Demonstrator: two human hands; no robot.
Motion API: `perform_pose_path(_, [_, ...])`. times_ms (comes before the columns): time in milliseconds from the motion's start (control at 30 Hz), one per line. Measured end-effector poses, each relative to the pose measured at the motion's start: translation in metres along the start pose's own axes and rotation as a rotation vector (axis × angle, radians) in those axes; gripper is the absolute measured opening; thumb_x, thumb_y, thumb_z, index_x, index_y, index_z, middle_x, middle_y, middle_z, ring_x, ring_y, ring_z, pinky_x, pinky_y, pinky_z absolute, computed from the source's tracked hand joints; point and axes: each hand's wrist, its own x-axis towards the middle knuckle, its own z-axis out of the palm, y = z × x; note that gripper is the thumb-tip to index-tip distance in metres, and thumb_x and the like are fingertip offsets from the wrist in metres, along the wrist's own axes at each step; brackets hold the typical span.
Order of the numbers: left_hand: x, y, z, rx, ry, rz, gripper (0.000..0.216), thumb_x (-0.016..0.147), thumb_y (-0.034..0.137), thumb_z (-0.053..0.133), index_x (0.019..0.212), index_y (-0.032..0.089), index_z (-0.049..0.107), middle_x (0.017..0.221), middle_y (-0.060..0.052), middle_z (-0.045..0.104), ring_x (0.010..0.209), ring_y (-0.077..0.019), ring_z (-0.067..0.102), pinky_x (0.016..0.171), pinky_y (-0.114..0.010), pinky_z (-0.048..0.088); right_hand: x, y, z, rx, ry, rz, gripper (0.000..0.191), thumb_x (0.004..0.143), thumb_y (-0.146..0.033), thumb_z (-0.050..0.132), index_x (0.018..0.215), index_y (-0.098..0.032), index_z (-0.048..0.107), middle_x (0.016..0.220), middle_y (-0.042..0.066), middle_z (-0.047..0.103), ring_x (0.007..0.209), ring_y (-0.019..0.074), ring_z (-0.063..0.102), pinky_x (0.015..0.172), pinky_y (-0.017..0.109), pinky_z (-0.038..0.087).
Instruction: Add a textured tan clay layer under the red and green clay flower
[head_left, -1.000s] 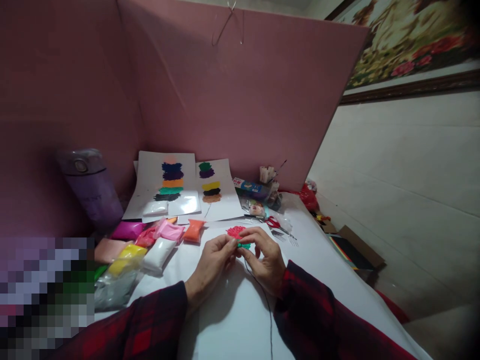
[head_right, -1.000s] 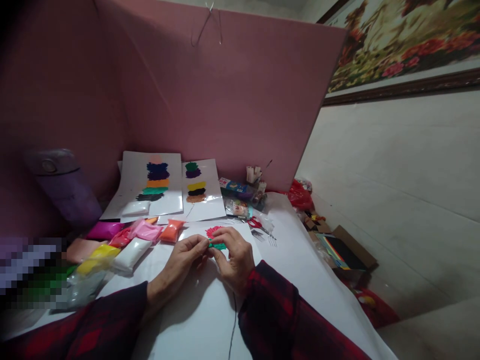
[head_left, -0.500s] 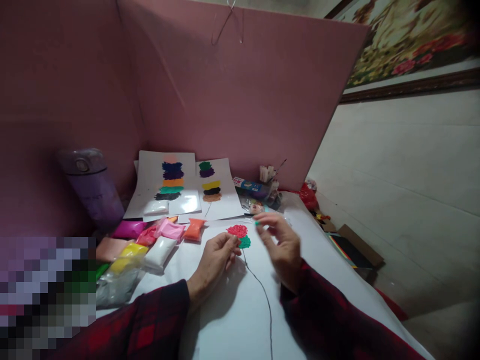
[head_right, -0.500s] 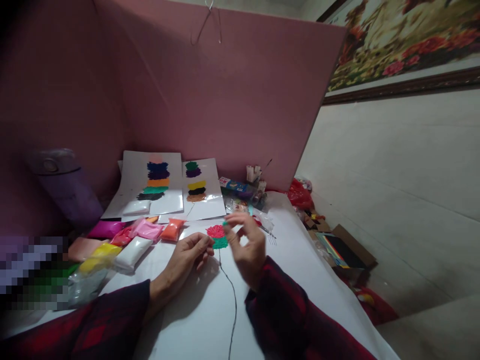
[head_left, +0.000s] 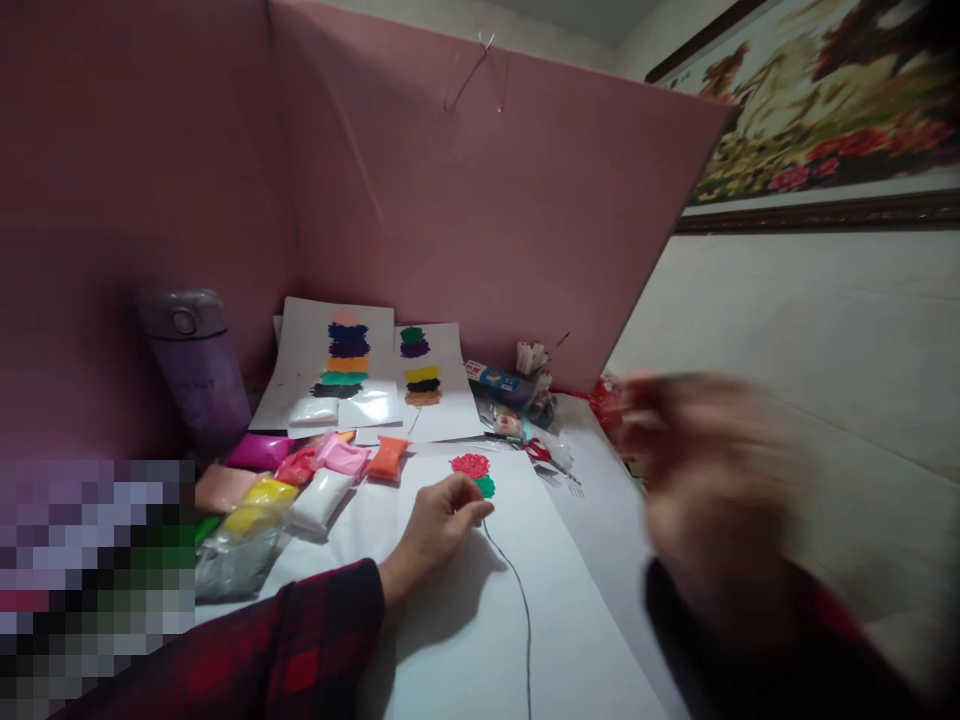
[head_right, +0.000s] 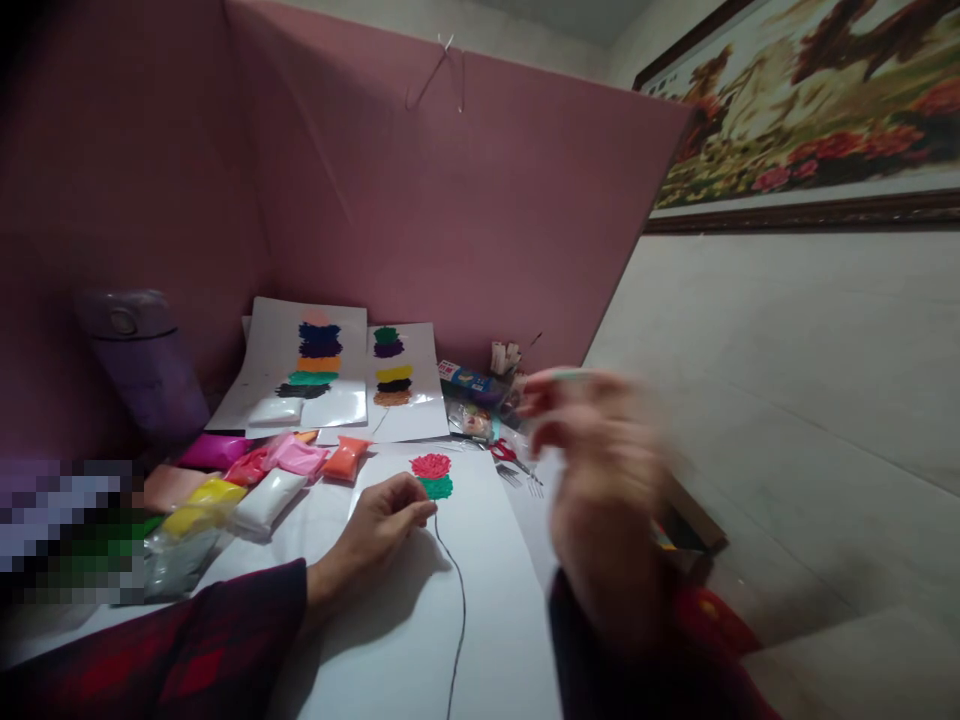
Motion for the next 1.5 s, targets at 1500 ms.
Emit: perform_pose_path(1500, [-0.009, 0.008, 0.012, -0.286, -0.072, -0.265, 0.036, 0.089, 0.046, 0.045, 0.069, 0.016, 0.050, 0.064, 0.002, 0.041, 0.060, -0.0121, 0.036, 0.055, -0.024, 0.031, -0.059, 0.059, 0.082, 0.187, -0.255, -0.023, 0.018, 0.082, -0.011, 0.057, 0.096, -0.021, 0.062, 0.085, 0.006, 0.059, 0.072, 0.0163, 0.055, 0.057, 0.027, 0.044])
